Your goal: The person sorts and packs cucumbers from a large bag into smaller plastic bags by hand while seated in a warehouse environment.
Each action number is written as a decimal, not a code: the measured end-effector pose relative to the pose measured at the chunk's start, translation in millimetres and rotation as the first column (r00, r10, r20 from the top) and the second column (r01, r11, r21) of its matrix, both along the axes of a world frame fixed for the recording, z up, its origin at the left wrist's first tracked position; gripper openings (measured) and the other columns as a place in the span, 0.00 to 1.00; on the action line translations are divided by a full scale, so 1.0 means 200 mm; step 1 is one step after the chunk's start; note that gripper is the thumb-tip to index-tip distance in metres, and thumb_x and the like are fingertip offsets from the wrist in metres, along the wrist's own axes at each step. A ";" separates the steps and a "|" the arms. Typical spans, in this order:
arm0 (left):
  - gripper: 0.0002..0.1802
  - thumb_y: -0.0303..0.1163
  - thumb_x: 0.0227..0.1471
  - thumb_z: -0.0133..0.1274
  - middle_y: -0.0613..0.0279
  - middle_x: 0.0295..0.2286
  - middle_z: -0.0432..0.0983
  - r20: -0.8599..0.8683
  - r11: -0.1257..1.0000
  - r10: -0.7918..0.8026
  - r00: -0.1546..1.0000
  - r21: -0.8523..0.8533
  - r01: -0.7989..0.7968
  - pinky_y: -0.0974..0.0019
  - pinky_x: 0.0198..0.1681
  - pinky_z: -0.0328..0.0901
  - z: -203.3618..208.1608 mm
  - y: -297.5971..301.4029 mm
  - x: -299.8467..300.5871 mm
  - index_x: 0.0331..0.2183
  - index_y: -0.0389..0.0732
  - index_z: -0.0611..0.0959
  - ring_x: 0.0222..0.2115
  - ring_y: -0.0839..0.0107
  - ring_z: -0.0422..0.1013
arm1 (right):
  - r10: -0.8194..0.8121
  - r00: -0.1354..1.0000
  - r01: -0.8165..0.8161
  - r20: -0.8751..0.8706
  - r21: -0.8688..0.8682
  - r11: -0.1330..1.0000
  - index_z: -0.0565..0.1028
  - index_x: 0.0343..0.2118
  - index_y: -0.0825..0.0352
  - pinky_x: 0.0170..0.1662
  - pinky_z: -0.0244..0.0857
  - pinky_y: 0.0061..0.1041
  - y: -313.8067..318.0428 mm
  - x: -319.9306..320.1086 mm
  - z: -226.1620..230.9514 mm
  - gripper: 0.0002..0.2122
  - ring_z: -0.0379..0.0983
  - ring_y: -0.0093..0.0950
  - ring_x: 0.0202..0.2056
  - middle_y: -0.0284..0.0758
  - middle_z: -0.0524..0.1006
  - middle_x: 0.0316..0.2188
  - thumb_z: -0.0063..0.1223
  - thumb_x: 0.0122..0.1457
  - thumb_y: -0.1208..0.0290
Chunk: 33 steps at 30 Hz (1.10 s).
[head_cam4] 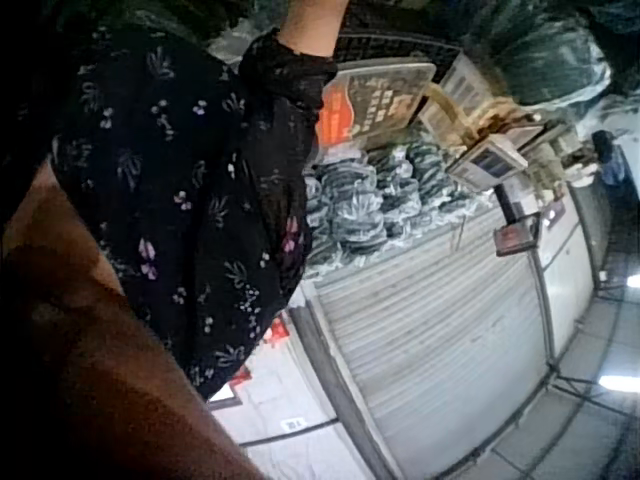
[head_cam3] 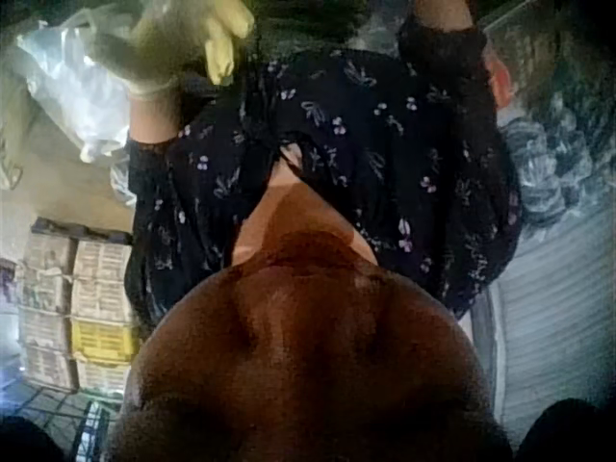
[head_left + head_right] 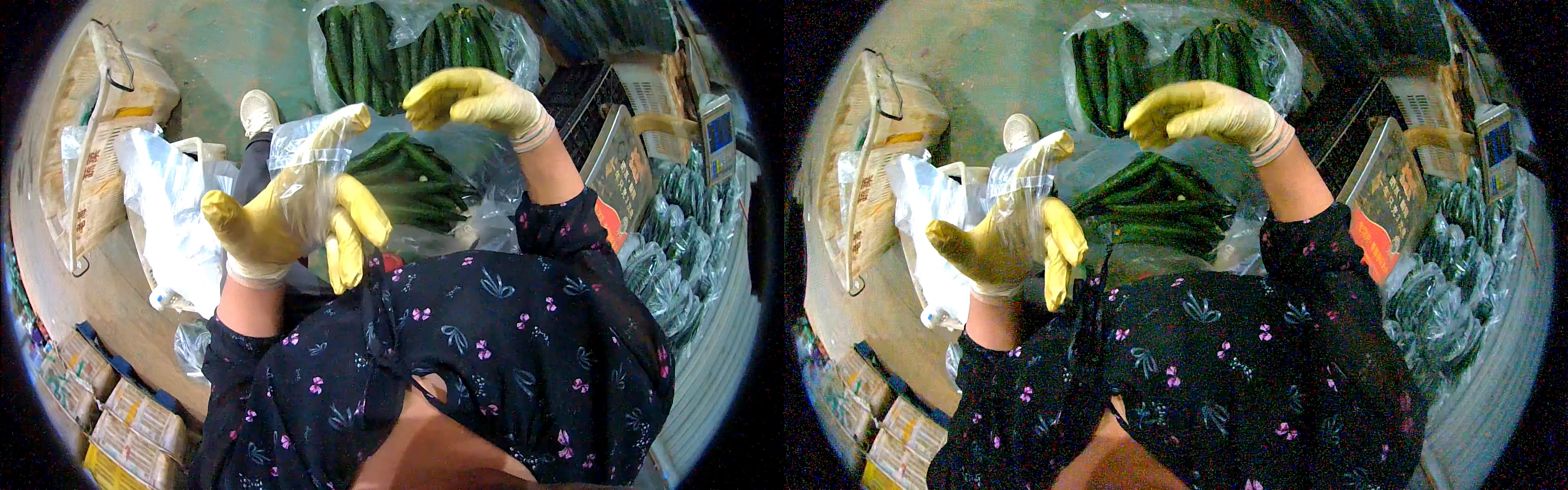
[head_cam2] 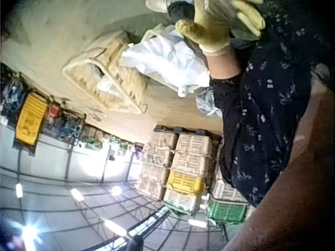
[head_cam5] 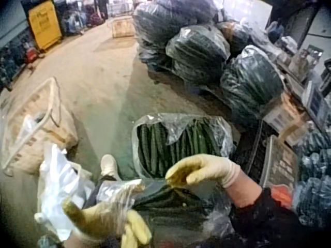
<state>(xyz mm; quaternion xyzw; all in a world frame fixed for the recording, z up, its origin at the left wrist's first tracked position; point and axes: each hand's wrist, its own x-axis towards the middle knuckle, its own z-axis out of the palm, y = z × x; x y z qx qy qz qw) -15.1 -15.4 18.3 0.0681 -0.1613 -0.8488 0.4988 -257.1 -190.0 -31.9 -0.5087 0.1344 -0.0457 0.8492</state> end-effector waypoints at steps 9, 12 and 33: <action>0.75 0.73 0.20 0.57 0.28 0.30 0.70 -0.017 0.980 0.056 0.998 0.192 -0.052 0.60 0.15 0.70 0.06 0.04 -0.07 0.58 0.42 0.38 0.16 0.50 0.72 | -0.693 0.414 0.253 -0.591 -0.656 0.711 0.75 0.40 0.61 0.41 0.64 0.21 -0.25 -0.07 -0.79 0.12 0.71 0.23 0.39 0.30 0.76 0.35 0.51 0.54 0.64; 0.77 0.79 0.17 0.52 0.27 0.33 0.69 0.016 0.993 0.044 0.999 0.111 -0.046 0.61 0.18 0.71 0.02 0.03 0.01 0.59 0.41 0.40 0.21 0.50 0.74 | -0.699 0.675 0.718 -0.236 -0.009 0.696 0.75 0.36 0.66 0.34 0.67 0.25 -0.07 0.10 -0.58 0.10 0.73 0.26 0.32 0.35 0.76 0.31 0.52 0.53 0.68; 0.73 0.79 0.24 0.47 0.31 0.32 0.70 0.127 0.992 0.101 0.987 0.057 -0.109 0.62 0.17 0.70 0.01 -0.02 0.03 0.59 0.38 0.41 0.19 0.53 0.73 | -0.516 0.625 -0.289 -0.586 -0.788 0.545 0.71 0.43 0.62 0.41 0.66 0.37 0.83 -0.36 -1.08 0.16 0.72 0.42 0.38 0.44 0.76 0.33 0.43 0.50 0.78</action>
